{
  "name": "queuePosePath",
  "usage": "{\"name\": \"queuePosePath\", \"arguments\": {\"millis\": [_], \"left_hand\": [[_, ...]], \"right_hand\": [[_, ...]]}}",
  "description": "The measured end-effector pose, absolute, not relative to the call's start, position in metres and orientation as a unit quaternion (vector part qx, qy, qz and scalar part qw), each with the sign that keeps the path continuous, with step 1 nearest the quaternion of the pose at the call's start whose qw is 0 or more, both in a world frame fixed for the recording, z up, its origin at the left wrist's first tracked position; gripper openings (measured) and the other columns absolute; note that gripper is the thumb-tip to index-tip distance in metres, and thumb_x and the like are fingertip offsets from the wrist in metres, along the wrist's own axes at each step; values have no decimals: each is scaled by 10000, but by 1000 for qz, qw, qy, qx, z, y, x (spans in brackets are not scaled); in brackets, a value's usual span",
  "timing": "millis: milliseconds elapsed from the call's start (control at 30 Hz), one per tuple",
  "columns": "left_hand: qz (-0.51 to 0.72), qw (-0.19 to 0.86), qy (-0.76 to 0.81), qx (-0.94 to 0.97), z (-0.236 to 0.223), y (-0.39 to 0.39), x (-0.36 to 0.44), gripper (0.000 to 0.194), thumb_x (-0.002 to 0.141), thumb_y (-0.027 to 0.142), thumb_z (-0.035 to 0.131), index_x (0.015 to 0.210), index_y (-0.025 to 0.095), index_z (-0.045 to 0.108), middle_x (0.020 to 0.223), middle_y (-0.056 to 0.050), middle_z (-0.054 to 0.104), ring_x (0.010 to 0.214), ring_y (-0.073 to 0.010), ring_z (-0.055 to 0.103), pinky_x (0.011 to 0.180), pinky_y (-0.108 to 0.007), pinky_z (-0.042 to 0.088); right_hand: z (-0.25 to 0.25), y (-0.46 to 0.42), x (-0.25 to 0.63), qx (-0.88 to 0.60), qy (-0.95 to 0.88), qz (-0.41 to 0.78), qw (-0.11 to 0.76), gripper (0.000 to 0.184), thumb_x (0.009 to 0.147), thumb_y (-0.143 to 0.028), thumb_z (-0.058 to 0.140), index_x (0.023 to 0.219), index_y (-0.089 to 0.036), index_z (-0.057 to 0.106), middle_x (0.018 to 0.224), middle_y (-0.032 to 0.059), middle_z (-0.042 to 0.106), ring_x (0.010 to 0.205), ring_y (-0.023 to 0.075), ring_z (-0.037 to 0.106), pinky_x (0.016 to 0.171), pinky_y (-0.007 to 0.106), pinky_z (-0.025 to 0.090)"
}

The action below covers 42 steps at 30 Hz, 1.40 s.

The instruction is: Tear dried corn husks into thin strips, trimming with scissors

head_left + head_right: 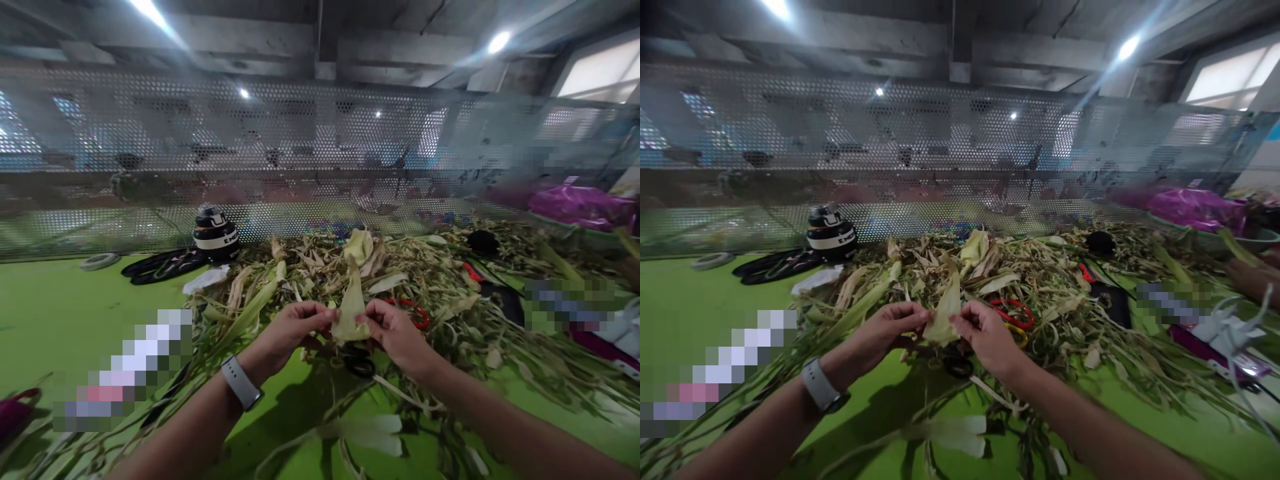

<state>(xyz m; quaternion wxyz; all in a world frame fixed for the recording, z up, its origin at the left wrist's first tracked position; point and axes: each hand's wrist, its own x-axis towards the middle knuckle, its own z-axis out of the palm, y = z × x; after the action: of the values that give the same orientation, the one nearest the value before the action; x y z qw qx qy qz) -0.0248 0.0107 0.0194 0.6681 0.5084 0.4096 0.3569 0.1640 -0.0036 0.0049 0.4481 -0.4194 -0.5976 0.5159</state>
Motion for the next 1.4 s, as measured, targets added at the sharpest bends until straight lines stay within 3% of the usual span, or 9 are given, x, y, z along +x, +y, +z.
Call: {"name": "queuePosePath", "arguments": {"millis": [233, 500, 800, 1000, 1167, 1400], "left_hand": [[314, 638, 411, 571, 16, 6, -19, 281, 612, 360, 737, 608, 122, 587, 515, 45, 523, 433, -38, 437, 429, -160, 319], [350, 591, 419, 594, 25, 3, -17, 271, 620, 379, 720, 618, 131, 611, 538, 41, 558, 460, -57, 481, 456, -175, 375], [299, 602, 399, 624, 23, 3, -17, 277, 668, 407, 660, 636, 138, 602, 554, 29, 567, 463, -80, 524, 465, -190, 418], [304, 568, 386, 660, 19, 3, -15, 193, 730, 337, 584, 744, 151, 633, 633, 19, 575, 515, -89, 526, 503, -202, 447], [291, 529, 408, 685, 18, -1, -14, 148, 737, 259, 518, 682, 154, 606, 582, 17, 564, 498, -104, 535, 501, -208, 438], [253, 431, 445, 743, 17, -5, -14, 153, 725, 175, 441, 641, 168, 568, 537, 11, 564, 486, -120, 532, 460, -198, 379]], "right_hand": [[7, -8, 164, -420, -617, 501, 437, 288, 745, -429, 614, 712, -164, 505, 612, -48, 481, 527, 78, 440, 489, 196, 364], [6, -11, 164, -398, -640, 523, 397, 232, 795, -388, 576, 782, -162, 527, 657, -24, 529, 582, 100, 486, 534, 207, 398], [-1, -9, 166, -401, -685, 467, 390, 191, 835, -360, 522, 830, -169, 529, 712, -8, 555, 620, 114, 496, 573, 219, 406], [4, -12, 167, -444, -744, 350, 357, 187, 857, -320, 469, 765, -172, 538, 658, -18, 515, 600, 115, 436, 551, 222, 351], [6, -15, 166, -467, -788, 230, 330, 206, 850, -271, 458, 662, -188, 471, 593, -30, 466, 549, 111, 403, 521, 226, 294], [0, -16, 165, -480, -828, 154, 246, 152, 878, -250, 392, 772, -188, 482, 681, 28, 541, 612, 159, 474, 560, 259, 293]]}}
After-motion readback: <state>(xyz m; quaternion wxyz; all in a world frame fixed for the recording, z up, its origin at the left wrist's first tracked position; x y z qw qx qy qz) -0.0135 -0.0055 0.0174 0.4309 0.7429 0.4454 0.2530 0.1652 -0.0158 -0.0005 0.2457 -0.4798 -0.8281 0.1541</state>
